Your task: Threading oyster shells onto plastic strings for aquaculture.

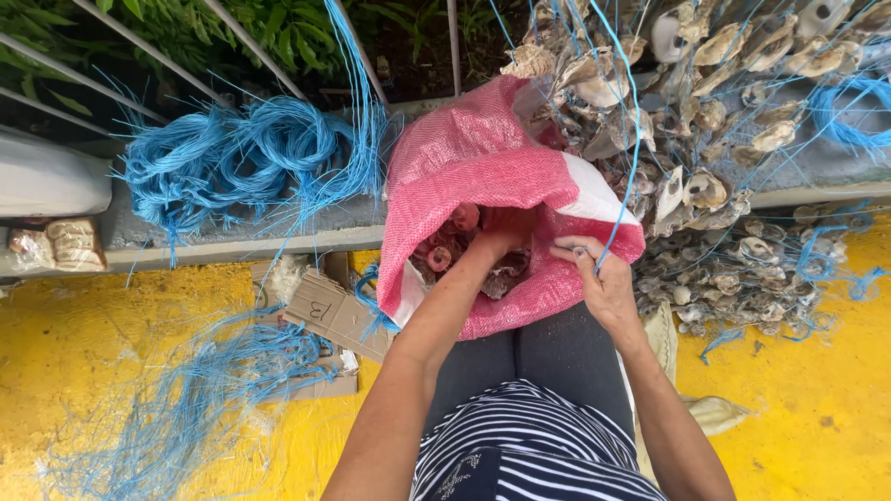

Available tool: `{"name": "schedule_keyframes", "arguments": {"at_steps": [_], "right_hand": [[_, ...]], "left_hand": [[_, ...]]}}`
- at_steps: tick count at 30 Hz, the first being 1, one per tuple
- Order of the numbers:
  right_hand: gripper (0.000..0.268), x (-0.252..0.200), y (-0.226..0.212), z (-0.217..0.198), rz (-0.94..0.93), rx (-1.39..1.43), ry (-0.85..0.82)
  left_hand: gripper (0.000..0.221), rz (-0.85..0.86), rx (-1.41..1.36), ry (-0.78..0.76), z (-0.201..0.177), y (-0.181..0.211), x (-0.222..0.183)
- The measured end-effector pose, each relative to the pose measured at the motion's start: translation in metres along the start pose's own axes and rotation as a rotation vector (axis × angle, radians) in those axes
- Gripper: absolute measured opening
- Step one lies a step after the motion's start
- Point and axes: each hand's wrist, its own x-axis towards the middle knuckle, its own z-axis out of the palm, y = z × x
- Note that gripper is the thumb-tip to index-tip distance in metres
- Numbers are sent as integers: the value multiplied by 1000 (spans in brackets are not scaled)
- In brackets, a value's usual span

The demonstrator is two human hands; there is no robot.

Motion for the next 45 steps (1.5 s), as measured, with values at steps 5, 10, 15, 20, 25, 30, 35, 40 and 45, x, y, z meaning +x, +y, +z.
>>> {"name": "schedule_keyframes", "arguments": {"at_steps": [5,10,15,20,25,30,35,40,45], "right_hand": [[31,-6,25,-16,32,3,30],[31,-4,23,-15,10,-11,32],[32,1,14,-9,6,29,27],[35,5,-3,-10,88,116,50],[36,1,-9,-10,33,201,54],[35,4,-11,-3,-9,279,41],[37,23,0,12,51,294,-17],[34,62,46,41,-32,-77,-17],[42,102,275,9,-487,-960,41]], "left_hand": [[53,-34,-126,16,-4,1,0],[46,-84,-229,35,-21,-6,-11],[41,-123,-336,46,-49,0,-20],[49,-347,-657,-109,-66,4,-26],[41,-317,-601,-81,-116,1,-46],[44,-325,-885,-81,-162,-9,-59],[20,-74,-228,-209,-185,-23,-81],[26,33,-91,193,-192,-34,-77],[29,6,-208,259,-209,-24,-46]]}}
